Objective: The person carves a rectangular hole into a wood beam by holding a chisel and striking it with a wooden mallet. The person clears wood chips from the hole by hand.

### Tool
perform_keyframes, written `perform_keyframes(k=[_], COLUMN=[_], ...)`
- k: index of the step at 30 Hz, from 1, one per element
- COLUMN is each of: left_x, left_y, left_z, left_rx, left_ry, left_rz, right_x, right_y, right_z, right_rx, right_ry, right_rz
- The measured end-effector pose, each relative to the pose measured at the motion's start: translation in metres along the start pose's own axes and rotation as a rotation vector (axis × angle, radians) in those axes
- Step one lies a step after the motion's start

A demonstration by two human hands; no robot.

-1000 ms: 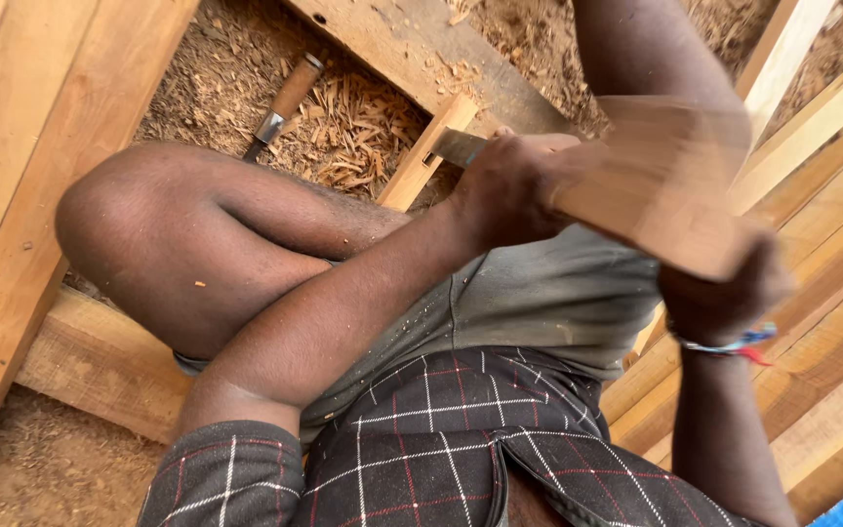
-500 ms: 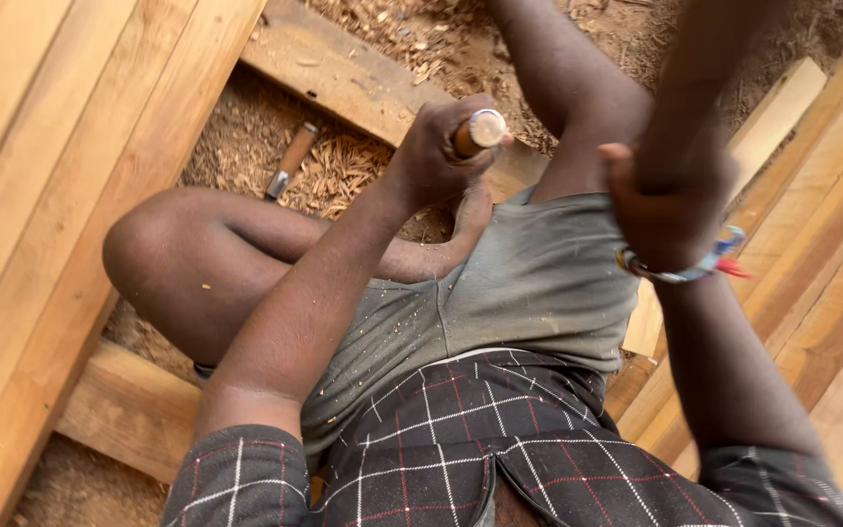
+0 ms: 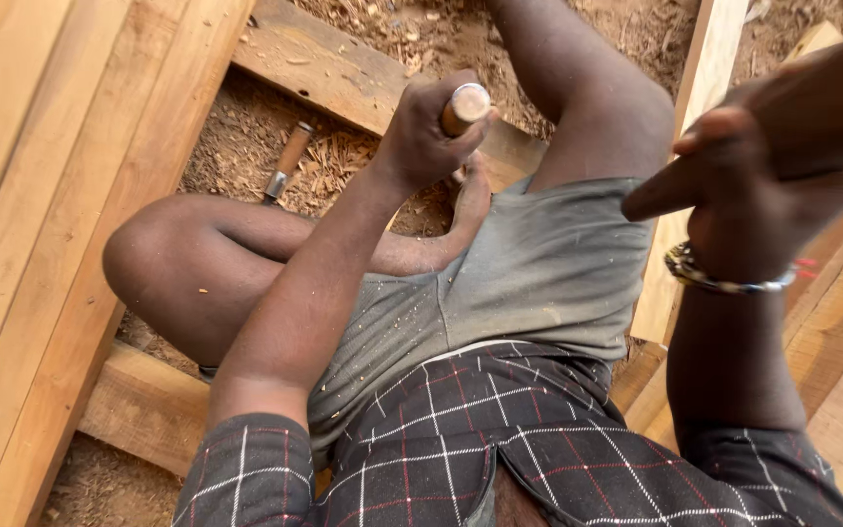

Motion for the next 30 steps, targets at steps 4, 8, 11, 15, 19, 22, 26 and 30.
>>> perform_keyframes(k=[4,8,11,15,19,22,26,30], left_x=[0.001,0.007,0.005,0.008,0.008,0.007,0.014,0.024], left_y=[-0.014,-0.024,-0.017,0.017,0.021,0.000,-0.009,-0.006], left_z=[-0.016,-0.031,-0.029,0.001,0.015,0.013,0.006,0.016], left_rx=[-0.009,-0.176,-0.215,0.083,0.067,0.030,-0.059,-0.111], left_ry=[-0.061,-0.170,-0.183,0.258,0.204,0.154,0.042,-0.081], left_rz=[0.102,0.040,-0.035,0.025,0.014,0.061,0.014,0.029], right_x=[0.011,0.029,0.033,0.019,-0.007,-0.015,-0.006,0.014], right_y=[0.001,-0.001,0.027,0.059,0.053,0.031,-0.013,0.008], right_z=[0.003,-0.039,-0.059,-0.053,-0.031,-0.019,-0.042,-0.061], right_rx=[-0.004,1.253,1.119,1.008,0.057,-0.407,0.849,1.176], right_ry=[-0.026,0.362,0.214,0.100,-0.026,-0.084,0.265,0.315], right_rz=[-0.011,0.263,0.385,0.163,-0.035,-0.038,0.235,0.373])
Point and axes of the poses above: each hand's wrist, its own x-axis away from the middle knuckle, its own y-axis out of the back of the hand, z = x × y, the point moved 2 cm from there along -x, towards the middle knuckle, and after that the axes turned 1 degree about z, right-handed, at the moved point
